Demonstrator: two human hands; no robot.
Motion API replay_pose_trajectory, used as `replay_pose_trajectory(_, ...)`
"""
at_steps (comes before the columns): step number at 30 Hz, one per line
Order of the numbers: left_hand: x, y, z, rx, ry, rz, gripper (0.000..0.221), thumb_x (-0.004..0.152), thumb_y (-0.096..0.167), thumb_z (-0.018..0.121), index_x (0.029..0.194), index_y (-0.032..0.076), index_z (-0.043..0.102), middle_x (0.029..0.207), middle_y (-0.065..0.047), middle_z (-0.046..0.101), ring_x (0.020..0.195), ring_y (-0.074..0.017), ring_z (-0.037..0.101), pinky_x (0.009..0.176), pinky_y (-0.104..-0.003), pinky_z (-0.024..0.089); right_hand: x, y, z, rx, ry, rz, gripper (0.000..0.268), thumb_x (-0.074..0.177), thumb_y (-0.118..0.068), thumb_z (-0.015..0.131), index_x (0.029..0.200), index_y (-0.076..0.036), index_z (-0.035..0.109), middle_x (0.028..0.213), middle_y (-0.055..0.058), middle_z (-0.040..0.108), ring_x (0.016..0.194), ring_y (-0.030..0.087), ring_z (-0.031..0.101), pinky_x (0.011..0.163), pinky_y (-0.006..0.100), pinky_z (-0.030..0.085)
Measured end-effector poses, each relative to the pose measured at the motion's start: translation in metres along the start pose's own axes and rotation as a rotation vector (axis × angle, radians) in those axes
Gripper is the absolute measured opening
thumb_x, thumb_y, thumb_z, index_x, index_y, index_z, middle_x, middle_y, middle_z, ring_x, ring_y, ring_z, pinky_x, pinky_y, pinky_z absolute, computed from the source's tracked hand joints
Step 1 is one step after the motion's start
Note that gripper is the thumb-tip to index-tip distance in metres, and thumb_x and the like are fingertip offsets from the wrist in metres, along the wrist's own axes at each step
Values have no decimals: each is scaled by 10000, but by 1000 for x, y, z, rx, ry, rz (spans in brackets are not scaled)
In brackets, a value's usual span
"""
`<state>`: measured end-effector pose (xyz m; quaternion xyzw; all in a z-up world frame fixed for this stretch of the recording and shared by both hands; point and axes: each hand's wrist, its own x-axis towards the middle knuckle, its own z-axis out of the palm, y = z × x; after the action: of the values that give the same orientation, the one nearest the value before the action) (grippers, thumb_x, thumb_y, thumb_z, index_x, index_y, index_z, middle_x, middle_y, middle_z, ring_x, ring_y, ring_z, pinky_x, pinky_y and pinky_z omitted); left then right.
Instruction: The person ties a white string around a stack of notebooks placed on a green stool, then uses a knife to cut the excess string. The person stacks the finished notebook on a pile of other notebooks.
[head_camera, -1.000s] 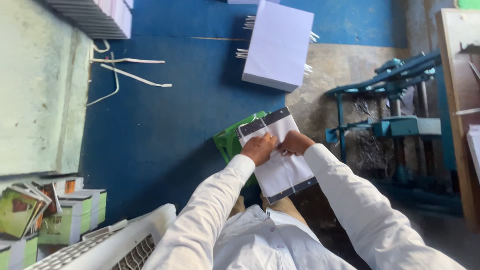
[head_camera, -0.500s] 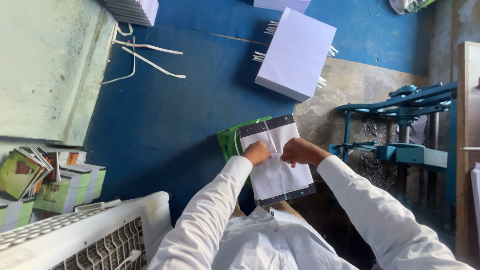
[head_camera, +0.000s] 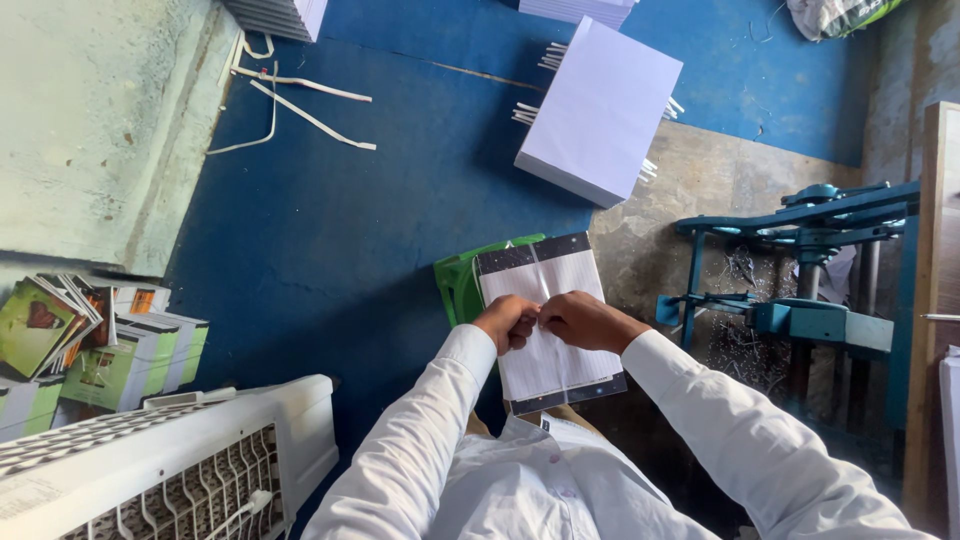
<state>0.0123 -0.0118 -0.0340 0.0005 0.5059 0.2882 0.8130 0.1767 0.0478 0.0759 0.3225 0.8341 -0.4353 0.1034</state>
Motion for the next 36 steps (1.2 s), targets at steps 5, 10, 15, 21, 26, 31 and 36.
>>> replay_pose_trajectory(5,-14,-2,2,123,-58,122,204,941,164,612,748,116,567,578,71,357,463,-75,269,436,-284,207,7,9,-4,-32,45,-27,168,915,-109,663,988,-20,786,923,147,775,816,295,759,792,410,588)
replay_pose_trajectory(10,-24,0,9,327,18,202,204,952,175,591,996,37,735,583,55,372,457,-77,276,424,-290,218,17,28,-10,-6,168,-21,162,901,-108,669,976,-14,777,908,133,778,768,273,757,740,374,599)
replay_pose_trajectory(15,-16,-8,5,479,81,328,257,938,218,659,1067,21,762,577,11,468,431,-123,353,400,-327,266,26,46,4,246,186,111,161,891,-94,706,994,1,784,828,126,782,712,196,742,678,328,594)
replay_pose_trajectory(21,-11,-20,16,846,357,815,219,830,184,771,975,22,790,919,-147,777,782,-265,769,743,-358,595,30,61,9,457,168,212,164,869,-104,752,980,7,799,803,93,787,668,128,730,642,274,604)
replay_pose_trajectory(26,-21,-36,33,942,616,1088,97,859,88,696,895,29,765,886,-180,755,790,-357,724,754,-437,565,36,67,8,429,161,348,145,842,-101,774,937,1,810,772,103,787,626,147,723,590,292,562)
replay_pose_trajectory(31,-30,-39,37,1015,664,1279,50,866,55,661,864,49,711,880,-128,728,756,-334,712,708,-436,567,50,80,13,263,76,418,111,824,-65,735,799,25,795,763,137,794,614,154,759,610,258,604)
replay_pose_trajectory(36,-34,-32,30,1205,554,1249,65,865,62,666,881,73,729,879,-97,722,713,-326,697,648,-428,555,62,89,19,-830,-94,-96,81,761,-172,799,693,-133,778,716,-28,748,678,172,693,575,339,570)
